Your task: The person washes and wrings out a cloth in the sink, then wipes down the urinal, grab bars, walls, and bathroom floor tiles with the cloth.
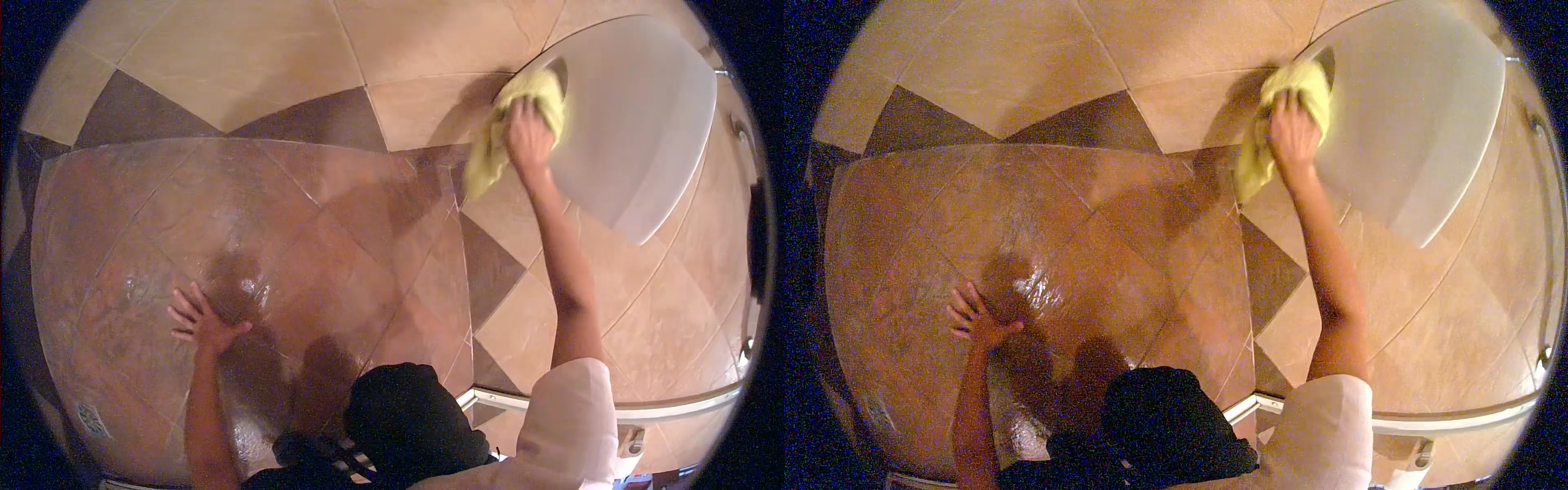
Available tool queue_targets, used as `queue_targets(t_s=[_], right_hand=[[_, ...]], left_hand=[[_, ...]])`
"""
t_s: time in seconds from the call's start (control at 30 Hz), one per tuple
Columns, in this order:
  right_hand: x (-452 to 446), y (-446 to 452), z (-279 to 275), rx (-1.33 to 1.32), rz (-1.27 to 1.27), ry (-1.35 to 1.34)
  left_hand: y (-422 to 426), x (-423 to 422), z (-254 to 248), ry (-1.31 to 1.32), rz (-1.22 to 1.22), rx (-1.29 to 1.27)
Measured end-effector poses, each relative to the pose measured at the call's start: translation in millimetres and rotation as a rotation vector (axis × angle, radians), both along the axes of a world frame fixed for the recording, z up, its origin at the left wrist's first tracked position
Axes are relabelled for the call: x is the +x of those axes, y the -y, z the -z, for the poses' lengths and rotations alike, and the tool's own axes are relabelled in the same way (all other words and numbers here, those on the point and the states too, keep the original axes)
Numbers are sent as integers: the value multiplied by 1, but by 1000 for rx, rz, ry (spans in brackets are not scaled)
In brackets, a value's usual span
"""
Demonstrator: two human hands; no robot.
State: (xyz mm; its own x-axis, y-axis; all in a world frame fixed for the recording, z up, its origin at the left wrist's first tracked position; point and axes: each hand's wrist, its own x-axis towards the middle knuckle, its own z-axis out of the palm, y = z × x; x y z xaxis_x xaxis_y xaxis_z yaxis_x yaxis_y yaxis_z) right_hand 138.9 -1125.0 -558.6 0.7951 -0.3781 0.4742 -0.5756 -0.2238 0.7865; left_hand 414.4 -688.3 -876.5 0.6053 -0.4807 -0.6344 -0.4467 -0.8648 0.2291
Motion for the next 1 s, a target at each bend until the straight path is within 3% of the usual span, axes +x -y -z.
queue_targets(t_s=[0.07,0.17,0.2,0.27,0.3,0.37,0.4,0.47,0.53,0.6,0.67,0.73,0.77,0.8,0.87,0.9,0.97,1.0], right_hand=[[36,2,-33,70,135,111],[57,39,-24,4,140,224],[48,44,-11,-109,156,125],[26,45,16,40,390,8],[11,45,28,40,389,2],[-18,46,47,-177,152,-410],[-23,45,54,-179,151,-414],[-21,27,59,94,409,-382],[-16,8,39,33,427,-498],[-8,-1,19,77,492,-386],[-5,16,18,-9,398,-351],[11,34,27,149,685,-303],[2,35,40,-21,532,-331],[-6,36,50,-24,534,-329],[-15,30,58,211,415,-261],[-21,26,57,208,418,-263],[-30,10,54,515,629,-575],[-35,4,49,512,625,-574]], left_hand=[[-1,-4,8,70,-5,-36],[2,-4,0,41,-11,7],[2,-4,1,46,-4,10],[-2,-6,5,68,-6,-56],[-3,-8,6,62,-6,-55],[-2,-5,3,49,-14,-62],[-2,-4,1,44,-17,-64],[0,-3,-5,23,-8,-36],[1,-2,-7,14,-14,-31],[2,-3,-6,7,-17,-23],[3,-3,-2,20,-40,-5],[1,-2,-1,24,-29,-23],[-1,-2,0,20,-23,-43],[-1,-1,1,21,-21,-46],[-4,-3,7,31,-25,-69],[-5,-3,8,27,-23,-72],[-6,-1,10,40,-14,-81],[-6,0,10,41,-19,-83]])
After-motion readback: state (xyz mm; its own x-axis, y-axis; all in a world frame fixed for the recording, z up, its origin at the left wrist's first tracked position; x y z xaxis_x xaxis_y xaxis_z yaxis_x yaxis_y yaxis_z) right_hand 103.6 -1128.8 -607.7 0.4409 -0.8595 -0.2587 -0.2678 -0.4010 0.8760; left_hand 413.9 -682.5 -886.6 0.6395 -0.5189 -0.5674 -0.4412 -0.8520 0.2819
